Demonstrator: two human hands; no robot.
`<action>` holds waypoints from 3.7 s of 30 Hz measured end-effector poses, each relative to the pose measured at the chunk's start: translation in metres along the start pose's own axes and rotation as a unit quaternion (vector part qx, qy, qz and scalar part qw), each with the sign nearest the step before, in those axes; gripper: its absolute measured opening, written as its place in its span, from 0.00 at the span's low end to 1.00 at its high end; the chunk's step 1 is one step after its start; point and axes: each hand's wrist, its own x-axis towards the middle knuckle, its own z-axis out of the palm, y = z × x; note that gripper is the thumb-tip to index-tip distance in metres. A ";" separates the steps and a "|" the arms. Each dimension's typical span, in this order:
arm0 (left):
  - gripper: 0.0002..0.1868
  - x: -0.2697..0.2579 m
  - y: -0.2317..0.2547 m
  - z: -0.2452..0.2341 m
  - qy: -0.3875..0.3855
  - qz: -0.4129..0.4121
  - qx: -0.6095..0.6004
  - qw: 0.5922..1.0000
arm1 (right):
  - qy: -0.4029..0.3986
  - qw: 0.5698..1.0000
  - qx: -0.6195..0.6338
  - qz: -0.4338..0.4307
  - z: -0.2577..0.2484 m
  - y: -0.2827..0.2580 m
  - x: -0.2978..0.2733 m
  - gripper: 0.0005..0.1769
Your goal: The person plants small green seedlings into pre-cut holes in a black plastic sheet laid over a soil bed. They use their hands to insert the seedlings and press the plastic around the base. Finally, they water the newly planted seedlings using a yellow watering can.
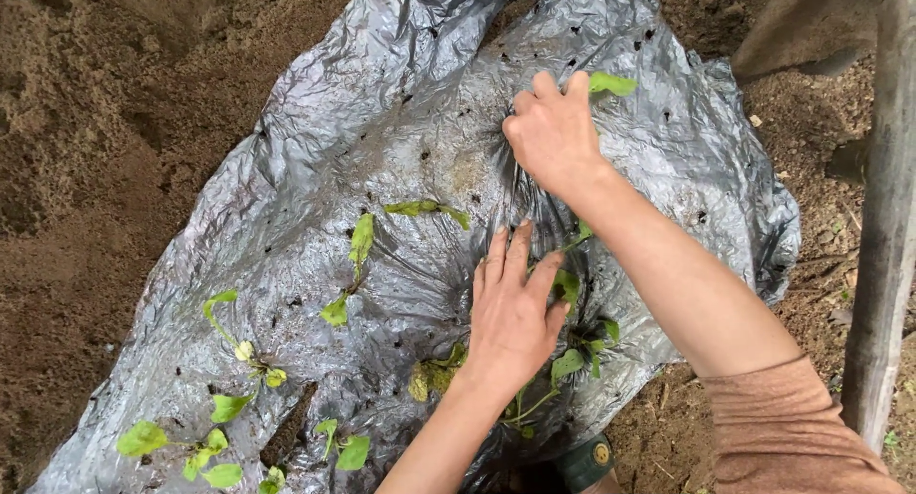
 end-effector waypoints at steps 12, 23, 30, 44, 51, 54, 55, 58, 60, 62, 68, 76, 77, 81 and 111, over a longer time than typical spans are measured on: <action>0.28 -0.051 -0.004 -0.084 0.006 0.023 0.005 1.000 | -0.019 0.999 0.022 0.030 0.001 -0.002 -0.007 0.08; 0.31 -0.189 -0.077 -0.132 0.058 0.049 0.042 0.996 | 0.262 0.960 0.096 0.038 -0.020 -0.013 -0.101 0.16; 0.36 -0.466 -0.238 -0.158 0.195 -0.082 0.132 0.968 | 0.197 0.907 0.342 0.144 0.077 -0.006 -0.180 0.28; 0.20 -0.821 -0.185 0.096 0.565 -0.551 -0.094 0.607 | 0.108 0.870 0.456 -0.152 -0.140 -0.205 -0.169 0.29; 0.39 -0.747 -0.188 0.080 0.480 -0.652 -0.347 0.473 | 0.114 0.916 0.065 -0.379 -0.271 -0.344 -0.248 0.29; 0.34 -0.706 -0.178 0.057 0.490 -0.631 -0.433 0.418 | 0.079 0.888 0.011 -0.452 -0.267 -0.366 -0.277 0.27; 0.23 -0.695 -0.180 0.057 0.510 -0.615 -0.441 0.408 | 0.032 0.884 -0.016 -0.465 -0.260 -0.368 -0.286 0.28; 0.09 -0.685 -0.206 0.107 0.560 -0.567 -0.395 0.457 | 0.018 0.884 -0.071 -0.462 -0.230 -0.353 -0.281 0.30; 0.08 -0.689 -0.185 0.096 0.575 -0.526 -0.384 0.495 | 0.012 0.888 -0.064 -0.456 -0.230 -0.351 -0.282 0.30; 0.06 -0.696 -0.162 0.069 0.586 -0.483 -0.374 0.532 | 0.005 0.892 -0.058 -0.449 -0.234 -0.349 -0.282 0.30; 0.12 -0.736 -0.128 -0.005 0.623 -0.461 -0.520 0.359 | 0.025 0.891 -0.043 -0.451 -0.233 -0.343 -0.282 0.28; 0.30 -0.773 -0.146 -0.023 0.452 -0.561 -0.331 0.610 | -0.009 0.890 -0.045 -0.453 -0.230 -0.342 -0.283 0.29; 0.30 -0.783 -0.159 -0.003 0.452 -0.560 -0.330 0.611 | -0.009 0.891 -0.044 -0.452 -0.230 -0.341 -0.283 0.29; 0.21 -0.796 -0.199 0.053 0.459 -0.676 -0.271 0.509 | -0.017 0.894 -0.046 -0.445 -0.229 -0.339 -0.283 0.29; 0.15 -0.818 -0.167 0.016 0.430 -0.511 -0.399 0.628 | -0.039 0.882 0.004 -0.470 -0.237 -0.339 -0.292 0.32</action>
